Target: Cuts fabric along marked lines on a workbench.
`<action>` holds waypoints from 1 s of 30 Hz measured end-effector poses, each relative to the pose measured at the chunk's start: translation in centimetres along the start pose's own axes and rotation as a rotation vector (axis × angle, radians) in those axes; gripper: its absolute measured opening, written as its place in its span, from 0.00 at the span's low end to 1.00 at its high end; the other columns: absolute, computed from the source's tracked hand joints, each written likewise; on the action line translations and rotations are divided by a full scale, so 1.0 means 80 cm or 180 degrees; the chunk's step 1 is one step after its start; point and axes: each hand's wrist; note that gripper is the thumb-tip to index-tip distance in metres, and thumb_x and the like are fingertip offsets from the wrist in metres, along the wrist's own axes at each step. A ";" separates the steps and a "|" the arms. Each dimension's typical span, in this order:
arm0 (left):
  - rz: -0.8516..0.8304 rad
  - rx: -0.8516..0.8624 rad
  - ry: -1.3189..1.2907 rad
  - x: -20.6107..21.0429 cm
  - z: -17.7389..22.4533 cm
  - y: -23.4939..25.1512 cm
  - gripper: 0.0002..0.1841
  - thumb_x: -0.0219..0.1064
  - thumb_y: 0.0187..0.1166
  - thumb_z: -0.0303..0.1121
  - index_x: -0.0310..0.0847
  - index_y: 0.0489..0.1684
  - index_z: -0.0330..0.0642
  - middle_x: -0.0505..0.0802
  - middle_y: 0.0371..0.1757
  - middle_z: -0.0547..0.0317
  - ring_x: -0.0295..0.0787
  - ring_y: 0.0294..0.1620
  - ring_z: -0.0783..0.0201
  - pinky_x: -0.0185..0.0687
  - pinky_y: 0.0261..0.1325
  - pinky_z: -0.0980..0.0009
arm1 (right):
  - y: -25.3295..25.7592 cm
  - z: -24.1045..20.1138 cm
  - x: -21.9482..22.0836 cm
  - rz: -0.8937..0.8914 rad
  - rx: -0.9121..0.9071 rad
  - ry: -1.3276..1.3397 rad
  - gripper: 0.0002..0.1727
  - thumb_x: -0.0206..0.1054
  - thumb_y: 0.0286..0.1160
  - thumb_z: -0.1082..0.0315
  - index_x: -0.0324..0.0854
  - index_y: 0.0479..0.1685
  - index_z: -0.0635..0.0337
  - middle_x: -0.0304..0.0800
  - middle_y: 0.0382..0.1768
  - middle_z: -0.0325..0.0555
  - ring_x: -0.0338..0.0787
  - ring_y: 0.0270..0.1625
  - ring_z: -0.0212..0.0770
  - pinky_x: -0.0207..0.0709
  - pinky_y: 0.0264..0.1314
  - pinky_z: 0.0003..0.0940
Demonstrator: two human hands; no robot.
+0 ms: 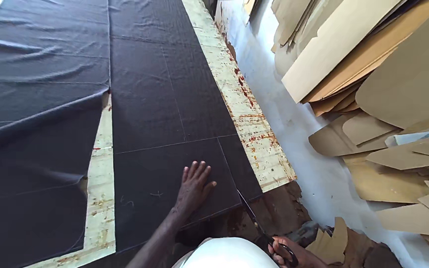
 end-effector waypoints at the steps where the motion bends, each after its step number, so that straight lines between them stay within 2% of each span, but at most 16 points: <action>1: 0.0002 -0.0162 0.0164 -0.009 -0.015 0.012 0.36 0.48 0.86 0.64 0.69 0.87 0.53 0.67 0.92 0.54 0.50 0.95 0.45 0.39 0.92 0.35 | -0.002 -0.002 -0.005 -0.0063 0.0016 0.0002 0.29 0.77 0.65 0.35 0.79 0.44 0.50 0.80 0.24 0.34 0.83 0.23 0.32 0.84 0.28 0.29; 4: 0.0044 -0.0526 0.0320 -0.029 -0.046 0.035 0.40 0.46 0.85 0.68 0.64 0.91 0.52 0.61 0.94 0.53 0.45 0.96 0.42 0.36 0.91 0.33 | -0.016 -0.011 -0.016 -0.0159 0.0036 -0.0044 0.30 0.77 0.64 0.34 0.80 0.43 0.51 0.81 0.24 0.36 0.84 0.24 0.34 0.84 0.30 0.31; 6: 0.0152 -0.0530 0.0229 -0.031 -0.048 0.042 0.40 0.47 0.84 0.67 0.65 0.90 0.51 0.63 0.94 0.54 0.47 0.96 0.44 0.37 0.92 0.35 | -0.026 -0.023 -0.021 -0.0112 -0.0017 -0.0033 0.30 0.78 0.63 0.34 0.80 0.43 0.51 0.81 0.24 0.36 0.84 0.23 0.34 0.84 0.28 0.31; 10: 0.0117 -0.0275 0.0104 0.002 -0.023 0.056 0.40 0.47 0.84 0.67 0.65 0.90 0.50 0.63 0.94 0.54 0.47 0.96 0.46 0.37 0.93 0.37 | -0.034 -0.065 -0.031 0.0149 -0.0274 -0.0142 0.32 0.78 0.61 0.32 0.79 0.42 0.51 0.79 0.23 0.35 0.84 0.22 0.34 0.84 0.28 0.30; 13: 0.0012 -0.0161 0.0122 0.040 0.010 0.079 0.41 0.46 0.84 0.68 0.62 0.91 0.50 0.60 0.95 0.54 0.45 0.96 0.47 0.36 0.93 0.38 | -0.023 -0.114 -0.061 0.0290 -0.0369 -0.0305 0.32 0.77 0.62 0.32 0.79 0.44 0.51 0.78 0.23 0.35 0.83 0.21 0.34 0.84 0.27 0.31; 16: -0.0083 -0.0317 0.0211 0.068 0.044 0.112 0.44 0.45 0.82 0.71 0.57 0.94 0.52 0.56 0.96 0.55 0.40 0.97 0.48 0.34 0.94 0.39 | 0.003 -0.176 -0.115 0.0319 -0.0356 -0.0557 0.34 0.78 0.59 0.30 0.79 0.43 0.52 0.79 0.23 0.36 0.84 0.21 0.35 0.85 0.26 0.33; 20: 0.0199 -0.0782 0.0428 0.108 0.072 0.148 0.45 0.42 0.82 0.72 0.52 0.96 0.56 0.50 0.97 0.52 0.34 0.98 0.45 0.31 0.94 0.38 | 0.049 -0.280 -0.216 -0.0226 -0.0071 -0.0967 0.37 0.73 0.60 0.26 0.78 0.48 0.52 0.82 0.29 0.38 0.86 0.28 0.38 0.87 0.36 0.36; 24: 0.0417 -0.1442 0.0686 0.143 0.099 0.162 0.44 0.39 0.83 0.72 0.54 0.95 0.55 0.51 0.97 0.55 0.33 0.98 0.44 0.29 0.93 0.36 | 0.088 -0.397 -0.291 -0.0494 0.0307 -0.1835 0.40 0.70 0.58 0.22 0.78 0.46 0.51 0.81 0.27 0.35 0.85 0.26 0.34 0.84 0.31 0.31; 27: 0.0459 -0.1729 0.0906 0.162 0.121 0.168 0.43 0.37 0.83 0.71 0.54 0.95 0.56 0.51 0.97 0.56 0.33 0.98 0.44 0.28 0.92 0.34 | 0.123 -0.481 -0.338 -0.0805 0.0520 -0.2400 0.35 0.73 0.61 0.27 0.79 0.41 0.51 0.80 0.24 0.35 0.83 0.22 0.31 0.83 0.27 0.27; 30: 0.0401 -0.1819 0.1267 0.173 0.129 0.168 0.43 0.36 0.84 0.71 0.56 0.95 0.56 0.51 0.98 0.56 0.34 0.98 0.45 0.30 0.93 0.35 | 0.157 -0.551 -0.358 -0.1190 0.0571 -0.2995 0.28 0.71 0.70 0.35 0.79 0.41 0.52 0.78 0.23 0.34 0.80 0.20 0.29 0.80 0.25 0.24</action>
Point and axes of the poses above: each hand's wrist, its own y-axis towards the middle knuckle, its own x-axis out of the palm, z = x × y
